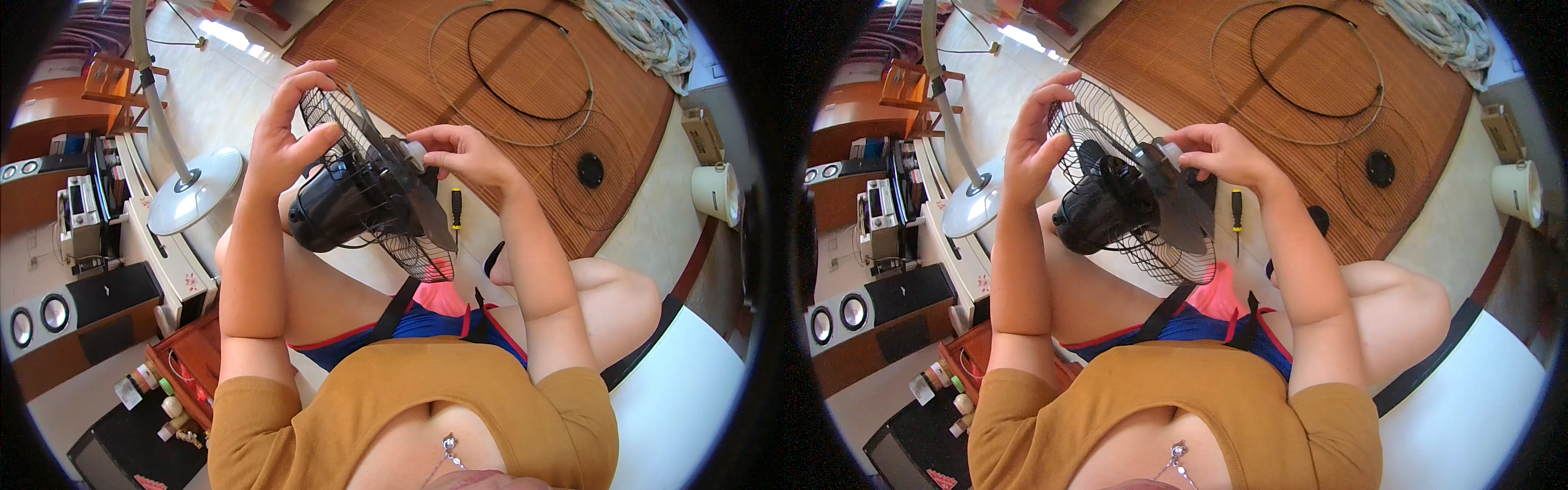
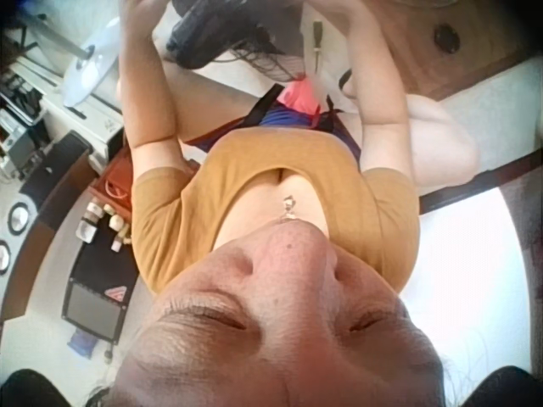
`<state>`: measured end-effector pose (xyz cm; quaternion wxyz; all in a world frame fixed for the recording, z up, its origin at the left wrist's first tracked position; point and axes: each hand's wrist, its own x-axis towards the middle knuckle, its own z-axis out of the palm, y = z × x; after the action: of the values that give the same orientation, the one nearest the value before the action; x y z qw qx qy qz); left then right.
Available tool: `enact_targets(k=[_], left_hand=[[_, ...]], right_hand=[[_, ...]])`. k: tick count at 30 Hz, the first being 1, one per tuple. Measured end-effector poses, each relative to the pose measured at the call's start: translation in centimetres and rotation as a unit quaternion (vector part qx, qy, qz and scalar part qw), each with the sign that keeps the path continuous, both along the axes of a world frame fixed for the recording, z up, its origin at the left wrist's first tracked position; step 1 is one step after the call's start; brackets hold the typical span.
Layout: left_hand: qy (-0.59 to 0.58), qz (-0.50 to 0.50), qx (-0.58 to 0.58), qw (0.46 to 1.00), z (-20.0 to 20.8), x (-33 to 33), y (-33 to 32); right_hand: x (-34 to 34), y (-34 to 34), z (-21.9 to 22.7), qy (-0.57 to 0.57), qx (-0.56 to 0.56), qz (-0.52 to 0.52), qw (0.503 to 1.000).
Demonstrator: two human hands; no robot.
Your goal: The person sits on the floor and assembles a fan by attaching the rear guard, the fan blade, and the front guard to the motor housing using a screwdriver.
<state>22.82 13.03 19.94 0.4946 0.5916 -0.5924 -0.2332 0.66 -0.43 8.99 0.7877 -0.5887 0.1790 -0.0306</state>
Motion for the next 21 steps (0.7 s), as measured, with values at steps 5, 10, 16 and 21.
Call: enact_targets(k=[5, 10, 16, 21], left_hand=[[-0.002, 0.005, -0.004, 1.000, 0.3, -0.8, -0.4], [0.016, 0.012, -0.011, 1.000, -0.2, 0.1, 0.5], [-0.088, -0.034, -0.079, 0.992, 0.4, -1.2, -2.2], [-0.084, 0.021, -0.084, 0.993, 0.1, -0.2, 0.4]], right_hand=[[-0.3, 0.1, -0.5, -0.034, -0.026, -0.015, 0.999], [1.1, 0.7, 0.7, -0.036, -0.151, -0.016, 0.988], [0.8, -0.2, -2.9, 0.100, -0.216, -0.078, 0.968], [1.2, 1.8, -1.4, 0.147, -0.066, -0.031, 0.987]])
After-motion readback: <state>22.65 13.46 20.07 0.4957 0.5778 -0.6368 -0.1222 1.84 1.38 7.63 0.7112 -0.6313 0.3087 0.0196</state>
